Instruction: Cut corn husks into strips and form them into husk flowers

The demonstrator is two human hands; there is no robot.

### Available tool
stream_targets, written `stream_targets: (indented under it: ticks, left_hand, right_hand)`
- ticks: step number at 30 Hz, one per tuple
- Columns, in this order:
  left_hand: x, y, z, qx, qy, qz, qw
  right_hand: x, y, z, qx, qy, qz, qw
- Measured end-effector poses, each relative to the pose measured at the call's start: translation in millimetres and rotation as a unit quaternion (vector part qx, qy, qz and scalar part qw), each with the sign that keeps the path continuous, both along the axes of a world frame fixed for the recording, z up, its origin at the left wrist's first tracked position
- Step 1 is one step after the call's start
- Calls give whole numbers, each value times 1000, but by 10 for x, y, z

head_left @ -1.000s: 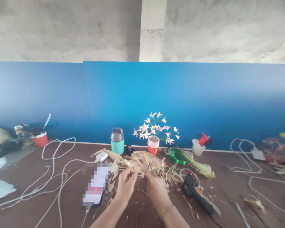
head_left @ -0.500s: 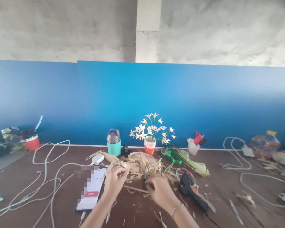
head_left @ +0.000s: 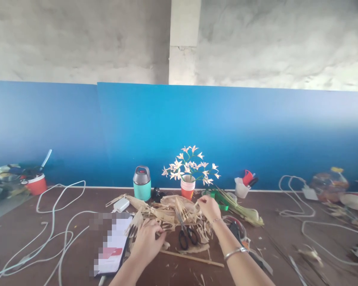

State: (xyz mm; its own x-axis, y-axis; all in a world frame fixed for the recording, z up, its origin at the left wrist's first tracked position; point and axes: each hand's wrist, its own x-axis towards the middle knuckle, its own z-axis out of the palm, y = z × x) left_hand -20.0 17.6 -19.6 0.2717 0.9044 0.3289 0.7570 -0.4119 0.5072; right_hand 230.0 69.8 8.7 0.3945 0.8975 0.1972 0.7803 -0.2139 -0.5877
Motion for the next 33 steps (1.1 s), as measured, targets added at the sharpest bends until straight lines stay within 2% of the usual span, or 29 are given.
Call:
stream_targets:
  ticks: [4, 8, 14, 19, 22, 24, 27, 30, 33]
  left_hand:
    - [-2, 16, -30, 26, 4, 27, 999]
    - [-5, 41, -67, 44, -16, 28, 998]
    - [-9, 72, -96, 91, -1, 28, 995]
    - [8, 64, -86, 108, 6, 25, 994]
    - [4, 56, -81, 109, -11, 29, 994]
    - [-4, 56, -75, 107, -34, 26, 993]
    - [-16, 62, -58, 109, -67, 24, 991]
    - [-23, 69, -37, 124, -80, 34, 988]
    - [-29, 75, -2, 144, -96, 49, 984]
  right_hand:
    - [42, -21, 39, 54, 12, 29, 998]
    - [116, -9, -4, 34, 19, 64, 997]
    - [233, 48, -65, 7, 1, 26, 1000]
    - [66, 145, -109, 16, -22, 7, 1000]
    - [-85, 167, -90, 69, -41, 1, 997]
    - [-159, 141, -20, 130, -57, 4, 990]
    - [-226, 67, 176, 236, -90, 32, 967]
    - [-262, 0, 427, 311, -114, 70, 941]
    - [-280, -50, 641, 420, -81, 45, 903]
